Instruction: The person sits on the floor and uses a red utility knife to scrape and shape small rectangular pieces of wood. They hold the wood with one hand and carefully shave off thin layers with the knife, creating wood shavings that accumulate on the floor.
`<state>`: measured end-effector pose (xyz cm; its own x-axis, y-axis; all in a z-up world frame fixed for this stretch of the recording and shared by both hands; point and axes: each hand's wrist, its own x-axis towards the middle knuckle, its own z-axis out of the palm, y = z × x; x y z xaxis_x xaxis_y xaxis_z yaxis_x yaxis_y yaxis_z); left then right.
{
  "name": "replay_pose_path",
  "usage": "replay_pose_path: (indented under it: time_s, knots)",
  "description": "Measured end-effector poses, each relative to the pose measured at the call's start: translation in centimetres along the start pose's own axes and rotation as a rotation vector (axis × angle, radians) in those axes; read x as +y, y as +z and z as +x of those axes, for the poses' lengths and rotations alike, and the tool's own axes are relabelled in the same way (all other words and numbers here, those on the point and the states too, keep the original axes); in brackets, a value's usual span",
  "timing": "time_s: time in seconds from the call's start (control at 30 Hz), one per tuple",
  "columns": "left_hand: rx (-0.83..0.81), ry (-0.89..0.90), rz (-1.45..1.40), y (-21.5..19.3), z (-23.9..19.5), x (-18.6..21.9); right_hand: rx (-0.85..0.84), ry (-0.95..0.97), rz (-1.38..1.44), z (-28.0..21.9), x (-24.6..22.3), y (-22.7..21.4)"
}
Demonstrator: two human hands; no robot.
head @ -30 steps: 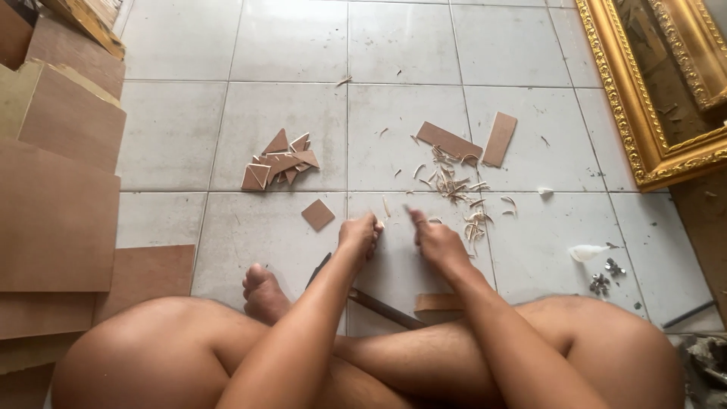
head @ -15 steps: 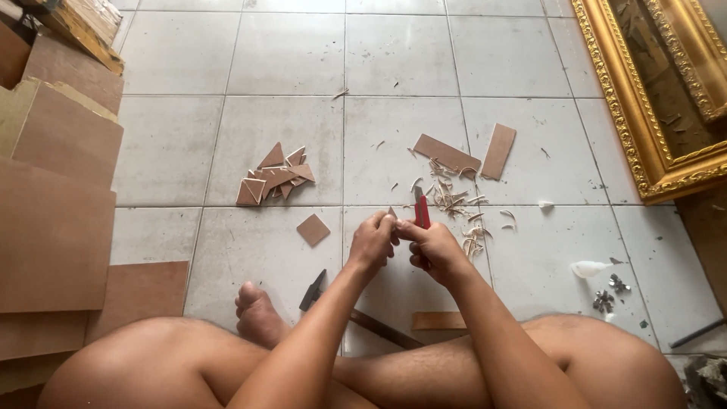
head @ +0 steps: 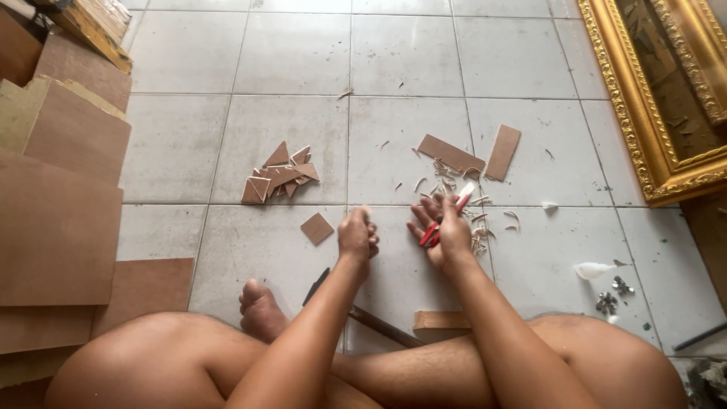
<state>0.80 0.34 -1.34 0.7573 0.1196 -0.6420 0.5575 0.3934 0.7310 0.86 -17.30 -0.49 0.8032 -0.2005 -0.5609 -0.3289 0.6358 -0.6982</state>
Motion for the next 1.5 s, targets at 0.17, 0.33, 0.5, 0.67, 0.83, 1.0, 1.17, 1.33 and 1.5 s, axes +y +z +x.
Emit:
replay_pose_path:
  time_s: [0.17, 0.33, 0.5, 0.67, 0.83, 1.0, 1.17, 1.33, 1.5]
  knots:
    - [-0.054, -0.089, 0.082, 0.7, -0.8, -1.3, 0.159, -0.065, -0.766, 0.0, 0.5, -3.1]
    - [0.088, -0.131, 0.146, 0.3, 1.9, -3.5, 0.033, -0.182, -1.378, -7.5, -0.2, -1.4]
    - [0.092, -0.075, 0.388, 0.2, 1.6, -3.2, -0.048, -0.269, -1.724, -9.5, -1.0, -0.4]
    - [0.106, 0.017, 0.497, 0.1, 1.2, -3.3, -0.086, -0.303, -1.727, -11.2, -1.7, 1.2]
    - [0.118, 0.065, 0.626, -0.2, 2.2, -4.1, -0.086, -0.334, -1.753, -10.5, -1.2, 0.9]
    - [0.122, 0.055, 0.660, -0.3, 1.9, -3.9, -0.113, -0.309, -1.739, -10.3, -1.4, 0.8]
    - [0.136, 0.049, 0.626, -0.3, 2.3, -4.1, -0.106, -0.325, -1.743, -9.7, -1.0, 0.3]
    - [0.156, 0.051, 0.617, -0.2, 2.3, -4.1, -0.088, -0.332, -1.729, -9.6, -0.7, 0.3]
    - [0.163, 0.031, 0.634, -0.1, 2.0, -3.9, -0.100, -0.341, -1.729, -9.9, -0.6, 0.6]
